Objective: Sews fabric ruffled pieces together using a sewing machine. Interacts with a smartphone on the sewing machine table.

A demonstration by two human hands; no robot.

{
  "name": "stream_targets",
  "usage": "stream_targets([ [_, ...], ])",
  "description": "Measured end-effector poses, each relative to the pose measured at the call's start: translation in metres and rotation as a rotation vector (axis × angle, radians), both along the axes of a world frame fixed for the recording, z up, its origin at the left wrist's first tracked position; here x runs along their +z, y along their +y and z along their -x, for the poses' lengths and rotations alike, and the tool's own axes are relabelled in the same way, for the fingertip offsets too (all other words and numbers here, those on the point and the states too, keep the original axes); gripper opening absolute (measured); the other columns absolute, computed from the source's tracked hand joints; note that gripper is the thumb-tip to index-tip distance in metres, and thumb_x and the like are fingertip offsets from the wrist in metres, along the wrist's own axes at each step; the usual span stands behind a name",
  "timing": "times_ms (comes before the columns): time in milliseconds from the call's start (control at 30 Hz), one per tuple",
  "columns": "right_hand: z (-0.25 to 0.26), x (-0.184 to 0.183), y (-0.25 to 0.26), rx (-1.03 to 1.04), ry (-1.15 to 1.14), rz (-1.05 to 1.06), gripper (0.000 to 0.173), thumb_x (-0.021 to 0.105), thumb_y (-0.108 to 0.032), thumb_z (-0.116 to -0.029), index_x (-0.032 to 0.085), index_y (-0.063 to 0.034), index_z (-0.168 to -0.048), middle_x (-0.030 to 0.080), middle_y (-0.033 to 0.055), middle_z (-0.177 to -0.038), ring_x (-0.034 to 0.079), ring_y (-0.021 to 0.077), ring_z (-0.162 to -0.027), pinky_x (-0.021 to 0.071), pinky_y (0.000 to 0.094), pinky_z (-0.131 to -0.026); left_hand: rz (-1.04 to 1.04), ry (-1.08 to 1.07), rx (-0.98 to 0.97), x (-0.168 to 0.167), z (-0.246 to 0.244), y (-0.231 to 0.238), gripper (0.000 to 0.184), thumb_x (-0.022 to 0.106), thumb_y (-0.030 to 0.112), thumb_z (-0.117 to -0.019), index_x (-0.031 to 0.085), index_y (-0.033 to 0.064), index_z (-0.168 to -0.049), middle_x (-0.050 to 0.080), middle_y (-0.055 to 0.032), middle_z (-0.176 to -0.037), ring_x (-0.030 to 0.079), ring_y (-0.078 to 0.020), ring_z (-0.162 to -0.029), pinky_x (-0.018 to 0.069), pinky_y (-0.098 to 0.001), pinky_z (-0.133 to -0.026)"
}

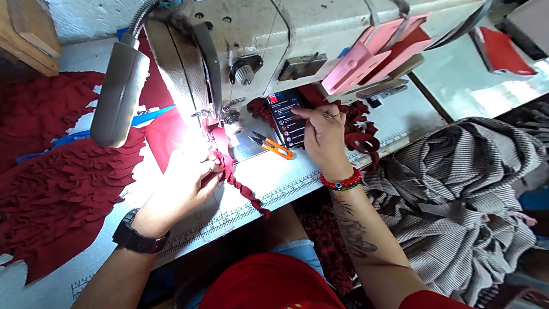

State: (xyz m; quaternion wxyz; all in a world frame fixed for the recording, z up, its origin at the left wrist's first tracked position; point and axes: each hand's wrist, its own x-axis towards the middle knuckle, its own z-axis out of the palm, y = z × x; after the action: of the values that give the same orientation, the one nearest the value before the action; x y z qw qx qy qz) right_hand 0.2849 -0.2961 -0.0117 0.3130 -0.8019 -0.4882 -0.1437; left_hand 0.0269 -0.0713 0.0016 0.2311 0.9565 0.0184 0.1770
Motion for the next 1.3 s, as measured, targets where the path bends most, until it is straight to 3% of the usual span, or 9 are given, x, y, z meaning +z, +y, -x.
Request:
stream_targets([
  [100,-0.0002,-0.0005,-0.0010,-0.015,-0.001,-0.028,0.046,0.039,-0.002,-0.1011,0.068,-0.0125,-0.135,0.066,0.0116,-0.118,0.055,0.0308,-0.115,0.0394,0.0522,-0.097,-0.002,0.005,-0.002,0.0001,0.0001,0.0002,0.022,0.059,0.027,-0.0958,0.077,0.0171,-0.090,0.069,0.0009,-0.104,0.062,-0.0172,-0.106,0.0436,-0.0464,-0.093],
  [200,-0.0007,0.0008,-0.0013,-0.003,-0.002,-0.074,0.043,0.038,-0.002,-0.1023,0.069,-0.0107,-0.131,0.071,0.0066,-0.118,0.057,0.0288,-0.116,0.0398,0.0511,-0.098,0.000,0.004,0.003,-0.0001,-0.0001,-0.0002,0.022,0.059,0.027,-0.0956,0.078,0.0171,-0.089,0.069,0.0007,-0.104,0.062,-0.0176,-0.107,0.0434,-0.0467,-0.093],
  [400,-0.0010,-0.0002,-0.0008,0.023,-0.008,-0.058,0.044,0.038,-0.001,-0.0996,0.070,-0.0090,-0.129,0.072,0.0050,-0.096,0.059,0.0272,-0.102,0.0398,0.0504,-0.092,0.001,0.003,0.003,0.0003,0.0001,0.0000,0.022,0.059,0.027,-0.0957,0.078,0.0171,-0.089,0.069,0.0008,-0.104,0.062,-0.0173,-0.106,0.0433,-0.0470,-0.093],
  [567,-0.0004,0.0000,-0.0002,-0.003,-0.003,-0.008,0.046,0.038,-0.002,-0.1013,0.069,-0.0124,-0.133,0.072,0.0075,-0.114,0.058,0.0299,-0.113,0.0390,0.0530,-0.096,0.004,-0.002,0.003,0.0000,0.0000,-0.0001,0.023,0.059,0.027,-0.0958,0.078,0.0169,-0.089,0.070,0.0004,-0.105,0.062,-0.0171,-0.106,0.0436,-0.0468,-0.094],
  [700,0.0002,0.0006,-0.0008,-0.012,-0.003,-0.040,0.045,0.039,-0.002,-0.1019,0.069,-0.0127,-0.133,0.068,0.0097,-0.117,0.056,0.0303,-0.116,0.0397,0.0518,-0.096,0.002,0.003,0.010,0.0006,0.0002,-0.0008,0.023,0.059,0.028,-0.0957,0.078,0.0170,-0.090,0.070,0.0002,-0.105,0.062,-0.0176,-0.106,0.0432,-0.0469,-0.093],
  [900,-0.0019,-0.0011,-0.0012,0.071,-0.020,-0.070,0.043,0.039,-0.001,-0.0999,0.072,-0.0096,-0.125,0.073,0.0050,-0.108,0.059,0.0265,-0.109,0.0394,0.0493,-0.095,0.007,0.010,0.007,0.0003,0.0006,-0.0006,0.023,0.058,0.028,-0.0962,0.078,0.0169,-0.091,0.069,0.0003,-0.105,0.062,-0.0174,-0.106,0.0429,-0.0471,-0.094],
  [1133,-0.0007,-0.0003,-0.0017,0.034,-0.014,-0.038,0.045,0.038,-0.002,-0.1006,0.071,-0.0126,-0.131,0.070,0.0082,-0.117,0.057,0.0293,-0.117,0.0401,0.0514,-0.098,-0.001,0.019,0.011,0.0001,0.0011,-0.0004,0.024,0.058,0.029,-0.0966,0.078,0.0171,-0.091,0.070,-0.0001,-0.108,0.062,-0.0182,-0.109,0.0431,-0.0472,-0.096],
  [1300,-0.0011,-0.0011,-0.0030,0.047,-0.015,-0.077,0.044,0.038,0.000,-0.1006,0.071,-0.0099,-0.127,0.073,0.0053,-0.111,0.058,0.0273,-0.113,0.0402,0.0492,-0.096,-0.005,0.016,0.009,0.0007,0.0007,-0.0008,0.024,0.058,0.028,-0.0964,0.078,0.0167,-0.091,0.070,-0.0007,-0.107,0.062,-0.0186,-0.109,0.0434,-0.0476,-0.095],
])
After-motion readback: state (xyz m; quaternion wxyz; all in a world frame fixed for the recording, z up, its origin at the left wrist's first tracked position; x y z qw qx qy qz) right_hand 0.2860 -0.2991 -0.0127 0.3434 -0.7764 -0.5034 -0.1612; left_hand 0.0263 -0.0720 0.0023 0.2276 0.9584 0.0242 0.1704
